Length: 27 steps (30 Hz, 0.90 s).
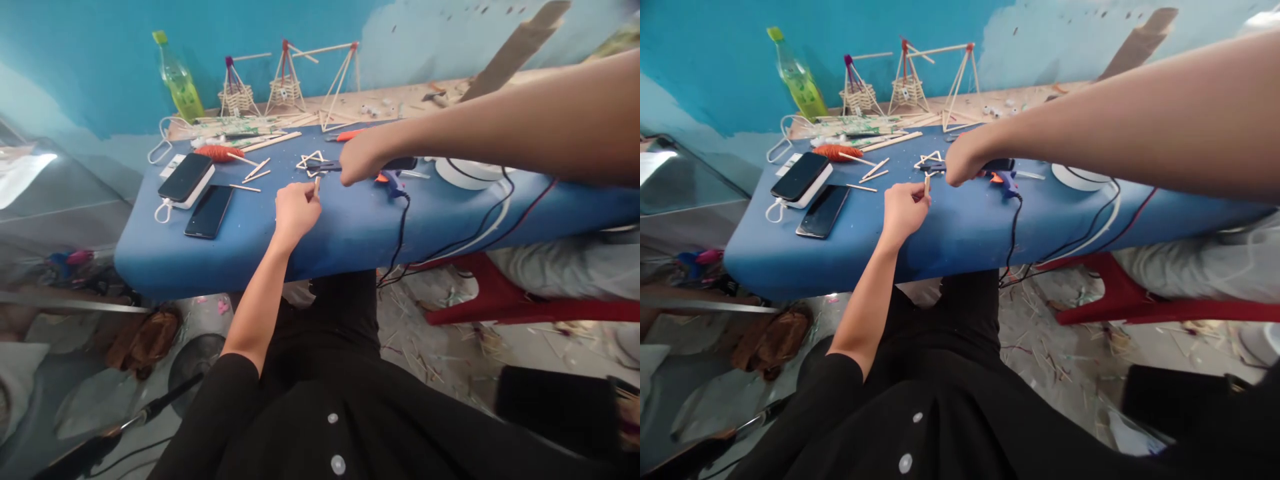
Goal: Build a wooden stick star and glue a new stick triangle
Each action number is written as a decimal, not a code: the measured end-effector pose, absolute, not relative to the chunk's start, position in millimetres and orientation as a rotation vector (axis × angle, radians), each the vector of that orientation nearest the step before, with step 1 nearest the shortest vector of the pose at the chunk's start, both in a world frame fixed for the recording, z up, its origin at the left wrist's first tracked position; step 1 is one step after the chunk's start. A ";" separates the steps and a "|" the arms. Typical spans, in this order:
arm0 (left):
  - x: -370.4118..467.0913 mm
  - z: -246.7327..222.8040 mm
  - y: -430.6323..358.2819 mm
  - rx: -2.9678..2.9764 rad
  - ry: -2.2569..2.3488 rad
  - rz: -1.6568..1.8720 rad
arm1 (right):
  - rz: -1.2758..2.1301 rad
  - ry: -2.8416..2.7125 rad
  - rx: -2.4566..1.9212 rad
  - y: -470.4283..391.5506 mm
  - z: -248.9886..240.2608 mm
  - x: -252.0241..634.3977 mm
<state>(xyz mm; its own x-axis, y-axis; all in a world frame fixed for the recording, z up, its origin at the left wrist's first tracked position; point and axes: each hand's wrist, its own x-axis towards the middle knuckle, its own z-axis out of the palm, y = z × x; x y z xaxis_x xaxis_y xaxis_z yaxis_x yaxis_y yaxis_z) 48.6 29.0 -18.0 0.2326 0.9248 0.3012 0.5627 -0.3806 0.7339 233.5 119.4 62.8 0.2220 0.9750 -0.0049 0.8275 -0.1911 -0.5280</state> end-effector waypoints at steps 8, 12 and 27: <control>-24.4 -20.8 -13.5 1.705 1.109 1.341 | 0.057 -2.445 -2.210 118.0 96.9 202.5; -59.2 -26.1 -35.1 1.370 1.149 1.470 | 0.018 -2.540 -2.111 119.9 71.9 182.5; -66.8 -45.6 -61.3 1.262 1.179 1.497 | -0.194 -2.944 -1.540 118.5 33.6 171.1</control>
